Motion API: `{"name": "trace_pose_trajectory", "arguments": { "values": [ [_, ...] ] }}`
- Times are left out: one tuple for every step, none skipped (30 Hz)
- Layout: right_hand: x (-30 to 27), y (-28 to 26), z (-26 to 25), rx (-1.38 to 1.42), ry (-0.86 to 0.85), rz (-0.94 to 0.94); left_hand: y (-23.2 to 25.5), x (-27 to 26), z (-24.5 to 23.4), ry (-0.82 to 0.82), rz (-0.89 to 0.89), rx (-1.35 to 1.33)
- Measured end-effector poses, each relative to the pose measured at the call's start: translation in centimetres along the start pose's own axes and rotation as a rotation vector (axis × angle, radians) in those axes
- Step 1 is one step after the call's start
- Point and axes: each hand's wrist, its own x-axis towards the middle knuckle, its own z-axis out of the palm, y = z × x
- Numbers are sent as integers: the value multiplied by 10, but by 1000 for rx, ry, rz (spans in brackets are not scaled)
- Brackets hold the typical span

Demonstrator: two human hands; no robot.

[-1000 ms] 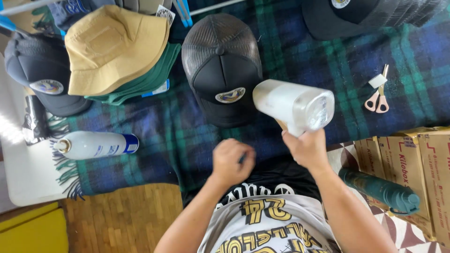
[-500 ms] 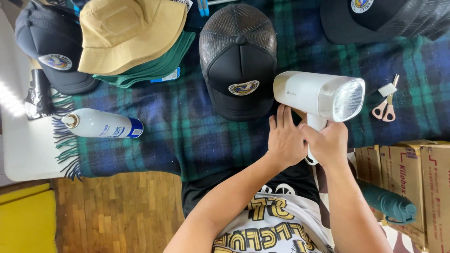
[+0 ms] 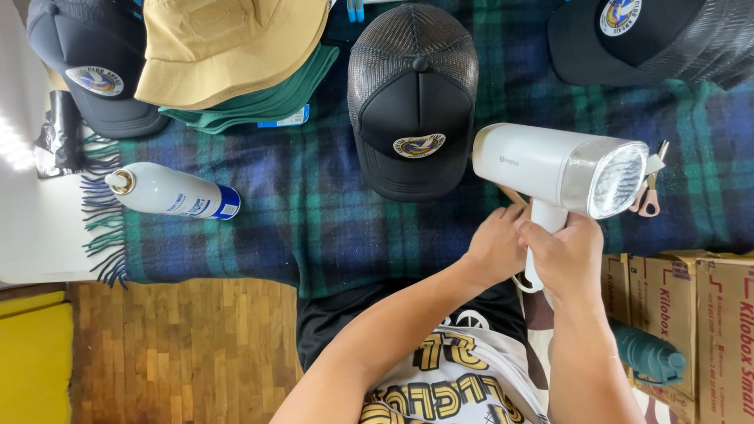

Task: Cleaning and refreshing a baseball cap using a wooden brush and a handheld steamer.

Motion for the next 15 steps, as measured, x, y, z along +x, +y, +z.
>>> {"name": "trace_pose_trajectory", "arguments": {
  "values": [
    [-2, -3, 1, -3, 0, -1, 1, 0, -1, 2, -2, -2],
    [-3, -5, 1, 12, 4, 11, 2, 1, -2, 6, 24, -5],
    [-5, -9, 2, 29, 10, 21, 3, 3, -4, 12, 51, -8],
    [-2, -5, 3, 26, 12, 20, 2, 3, -5, 14, 52, -10],
    [-1, -1, 4, 15, 8, 23, 1, 3, -7, 20, 93, -12],
    [1, 4, 6, 4, 4, 26, 0, 3, -9, 26, 135, -15],
    [2, 3, 9, 3, 6, 25, -3, 3, -12, 28, 136, -16],
    [4, 2, 12, 25, 2, 37, -5, 3, -15, 34, 178, -17],
    [5, 1, 16, 49, -4, 50, -8, 2, -18, 39, 219, -17],
    [9, 10, 21, 50, -4, 49, -11, 2, -23, 40, 220, -15],
    [12, 20, 27, 31, -7, 39, -14, -1, -28, 40, 260, -16],
    [15, 30, 32, 12, -9, 30, -17, -3, -34, 41, 301, -16],
    [14, 22, 32, 17, -10, 29, -24, -15, -54, 38, 303, -12],
    [12, 14, 32, 30, 1, -12, -31, -26, -75, 2, 317, -5],
    [9, 7, 32, 42, 8, -47, -36, -41, -96, -38, 326, 0]
  ]
}}
